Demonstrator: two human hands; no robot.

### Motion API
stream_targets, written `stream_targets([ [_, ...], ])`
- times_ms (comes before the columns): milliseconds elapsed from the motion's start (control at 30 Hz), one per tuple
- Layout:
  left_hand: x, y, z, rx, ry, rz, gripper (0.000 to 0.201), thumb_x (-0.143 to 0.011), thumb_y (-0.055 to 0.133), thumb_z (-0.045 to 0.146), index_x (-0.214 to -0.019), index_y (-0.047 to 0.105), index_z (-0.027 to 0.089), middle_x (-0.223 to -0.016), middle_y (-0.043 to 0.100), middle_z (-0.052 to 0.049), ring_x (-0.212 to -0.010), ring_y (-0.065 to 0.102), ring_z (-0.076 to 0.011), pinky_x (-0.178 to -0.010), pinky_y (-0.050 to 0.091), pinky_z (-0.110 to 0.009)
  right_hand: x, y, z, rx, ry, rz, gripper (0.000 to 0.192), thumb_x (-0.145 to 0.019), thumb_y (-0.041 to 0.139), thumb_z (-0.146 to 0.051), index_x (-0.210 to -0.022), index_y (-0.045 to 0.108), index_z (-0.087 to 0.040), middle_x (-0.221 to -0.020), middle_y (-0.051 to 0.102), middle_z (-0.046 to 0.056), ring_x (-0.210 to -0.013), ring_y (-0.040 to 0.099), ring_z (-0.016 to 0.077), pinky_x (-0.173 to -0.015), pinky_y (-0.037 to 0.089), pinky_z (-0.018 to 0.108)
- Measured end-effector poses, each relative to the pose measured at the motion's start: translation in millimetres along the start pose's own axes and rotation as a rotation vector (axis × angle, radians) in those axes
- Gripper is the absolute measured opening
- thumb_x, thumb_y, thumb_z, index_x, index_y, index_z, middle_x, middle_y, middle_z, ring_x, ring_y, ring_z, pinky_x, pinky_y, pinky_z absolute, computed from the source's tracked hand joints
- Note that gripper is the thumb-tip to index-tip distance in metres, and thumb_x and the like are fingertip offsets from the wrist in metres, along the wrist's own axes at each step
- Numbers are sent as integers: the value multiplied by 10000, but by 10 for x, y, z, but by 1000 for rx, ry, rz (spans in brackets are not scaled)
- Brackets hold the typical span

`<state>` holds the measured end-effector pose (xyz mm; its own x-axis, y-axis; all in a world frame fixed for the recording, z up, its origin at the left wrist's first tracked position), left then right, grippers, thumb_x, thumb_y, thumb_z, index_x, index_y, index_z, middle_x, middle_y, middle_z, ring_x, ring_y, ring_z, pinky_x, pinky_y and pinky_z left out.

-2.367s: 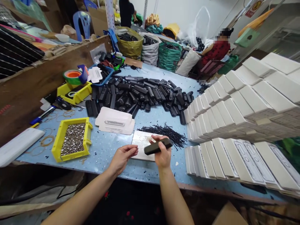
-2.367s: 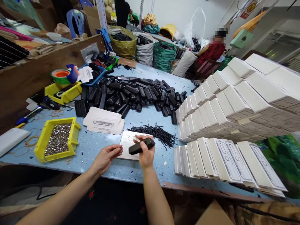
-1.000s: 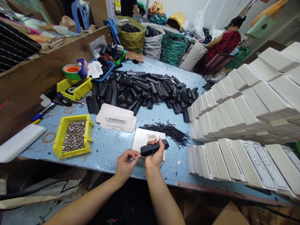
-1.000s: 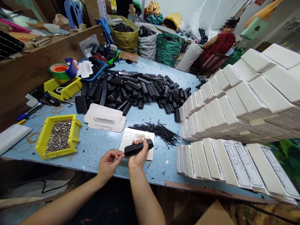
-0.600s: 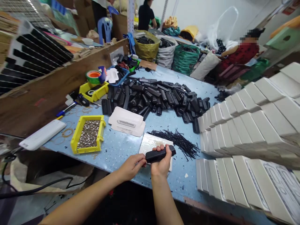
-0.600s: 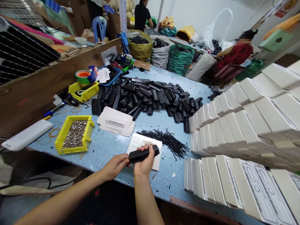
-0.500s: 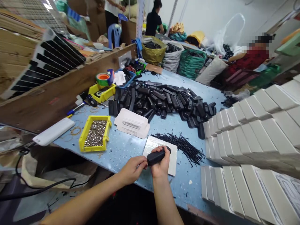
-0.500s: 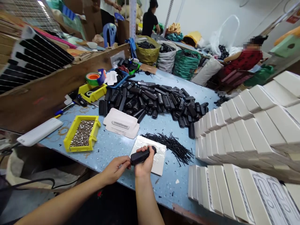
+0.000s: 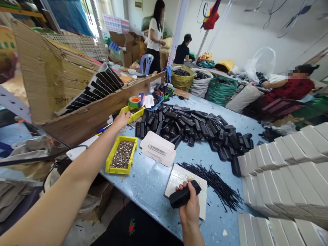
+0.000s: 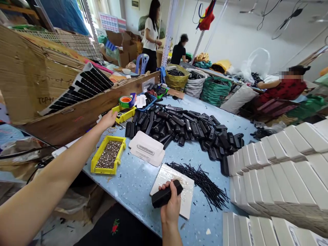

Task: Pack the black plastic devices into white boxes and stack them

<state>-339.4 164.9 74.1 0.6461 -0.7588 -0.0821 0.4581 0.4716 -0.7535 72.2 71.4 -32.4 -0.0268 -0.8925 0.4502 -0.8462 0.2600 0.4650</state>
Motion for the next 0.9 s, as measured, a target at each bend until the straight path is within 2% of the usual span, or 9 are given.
stream_targets([
  [67, 271, 29, -73, -122, 54, -51, 375, -863, 455, 329, -1139, 569, 102, -1123, 647, -185, -1038, 603, -304, -927, 429, -412, -18, -122, -54, 28, -49, -4, 556, -627, 721, -427, -1004, 397, -179, -698, 505, -57, -602, 543, 47, -614, 525, 222],
  [100, 474, 81, -155, -178, 86, -108, 347, -832, 492, 306, -1110, 589, 122, -1096, 656, -169, -1028, 605, -306, -926, 431, -413, -34, -212, -85, 39, -70, 14, 566, -616, 733, -427, -1001, 402, -179, -696, 508, -55, -601, 548, 51, -609, 524, 223],
  [200, 1114, 305, -470, -293, 184, -311, 197, -738, 539, 210, -893, 654, 169, -974, 682, -122, -947, 626, -282, -891, 456, -380, -108, -469, -173, 64, -115, 102, 593, -580, 763, -426, -986, 417, -168, -688, 518, -52, -588, 552, 56, -597, 522, 226],
  [300, 1468, 446, -676, -366, 245, -402, 177, -754, 485, 187, -813, 650, 155, -929, 667, -155, -946, 616, -301, -887, 452, -400, -185, -540, -226, 69, -135, 145, 625, -556, 777, -428, -997, 424, -159, -675, 518, -58, -575, 545, 50, -601, 524, 228],
  [433, 1462, 435, -703, -409, 292, -418, 236, -823, 417, 249, -782, 638, 176, -911, 670, -154, -917, 613, -304, -846, 458, -408, -234, -452, -246, 154, -230, 106, 612, -607, 753, -463, -1018, 433, -140, -687, 540, -49, -589, 560, 54, -642, 531, 241],
  [600, 1354, 385, -710, -447, 384, -366, 258, -822, 447, 346, -855, 652, 192, -1007, 686, -149, -1000, 605, -327, -900, 436, -433, -182, -582, -206, 455, -533, 96, 426, -601, 787, -349, -845, 565, -79, -773, 612, 26, -728, 600, 68, -760, 509, 206],
  [733, 1357, 468, -748, -451, 385, -412, 240, -801, 445, 323, -844, 643, 193, -974, 694, -147, -948, 630, -334, -844, 458, -433, -174, -723, -72, 595, -539, -48, 349, -547, 816, -267, -776, 632, -78, -774, 629, 44, -738, 590, 74, -767, 496, 202],
  [800, 1351, 478, -731, -441, 387, -410, 249, -820, 415, 321, -780, 627, 197, -905, 698, -142, -906, 635, -325, -834, 460, -429, -177, -759, -56, 627, -543, -51, 345, -549, 812, -270, -786, 639, -88, -775, 629, 36, -741, 587, 73, -769, 491, 202],
  [900, 1339, 410, -670, -408, 396, -335, 275, -841, 390, 337, -789, 616, 189, -971, 689, -159, -996, 604, -341, -922, 423, -466, -180, -779, -77, 632, -582, -8, 344, -572, 793, -302, -791, 631, -92, -774, 624, 28, -746, 580, 71, -753, 486, 195],
])
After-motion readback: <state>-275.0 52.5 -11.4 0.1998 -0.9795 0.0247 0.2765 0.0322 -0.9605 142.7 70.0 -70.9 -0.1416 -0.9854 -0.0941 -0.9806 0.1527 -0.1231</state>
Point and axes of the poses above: each hand's wrist, its own x-axis away from the middle knuckle, its own y-axis out of the palm, z = x × y, the point moved 4 cm from there along -x, towards the middle knuckle
